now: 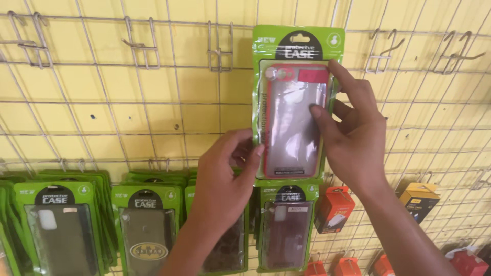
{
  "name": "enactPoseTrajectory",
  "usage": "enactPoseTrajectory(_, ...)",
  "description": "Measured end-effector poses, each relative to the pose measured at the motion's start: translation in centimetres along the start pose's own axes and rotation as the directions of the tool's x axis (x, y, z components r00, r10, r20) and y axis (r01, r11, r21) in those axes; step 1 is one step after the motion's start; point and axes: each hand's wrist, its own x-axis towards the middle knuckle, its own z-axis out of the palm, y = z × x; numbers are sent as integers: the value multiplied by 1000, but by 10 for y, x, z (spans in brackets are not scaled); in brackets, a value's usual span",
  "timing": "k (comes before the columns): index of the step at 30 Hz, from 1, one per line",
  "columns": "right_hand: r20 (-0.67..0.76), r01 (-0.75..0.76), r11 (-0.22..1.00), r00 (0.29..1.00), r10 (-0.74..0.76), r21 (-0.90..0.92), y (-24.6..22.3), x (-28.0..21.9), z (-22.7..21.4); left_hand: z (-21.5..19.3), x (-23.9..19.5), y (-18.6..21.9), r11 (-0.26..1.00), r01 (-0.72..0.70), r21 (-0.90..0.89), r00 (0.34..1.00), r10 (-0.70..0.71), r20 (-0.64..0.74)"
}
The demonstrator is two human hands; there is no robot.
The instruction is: The person repeatedly picks packaged phone cases from a pile on a white chair, carries them to a wall-mounted wire grid, and hangs them on hooks. The person then returns to the chair to repeat the process with additional cases.
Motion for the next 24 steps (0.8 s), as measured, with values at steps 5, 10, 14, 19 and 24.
enactPoseTrajectory(5, 26, 33, 998, 999, -35, 53, -3, -2, 27, -25, 3, -17, 999, 48, -3, 999, -48, -19)
enactPoseTrajectory(10, -1, -6, 998, 1000, 6, -61, -15, 0, 60, -55, 2, -34, 998, 39, 56, 998, -36, -50)
enactPoseTrajectory(14, -9, -43, 993, 999, 43, -110, -24, 2, 80, -68, 9, -40, 988, 145, 44, 988, -143, -53)
enactPoseTrajectory(19, 8, -51, 997, 999, 51, -62, -10, 3, 93, -71, 13, -61, 984, 178, 8, 983, -177, -52)
enactPoseTrajectory(24, 11, -89, 988, 996, 91, -122, -3, 3, 96, -71, 16, -72, 987, 130, 97, 990, -124, -60)
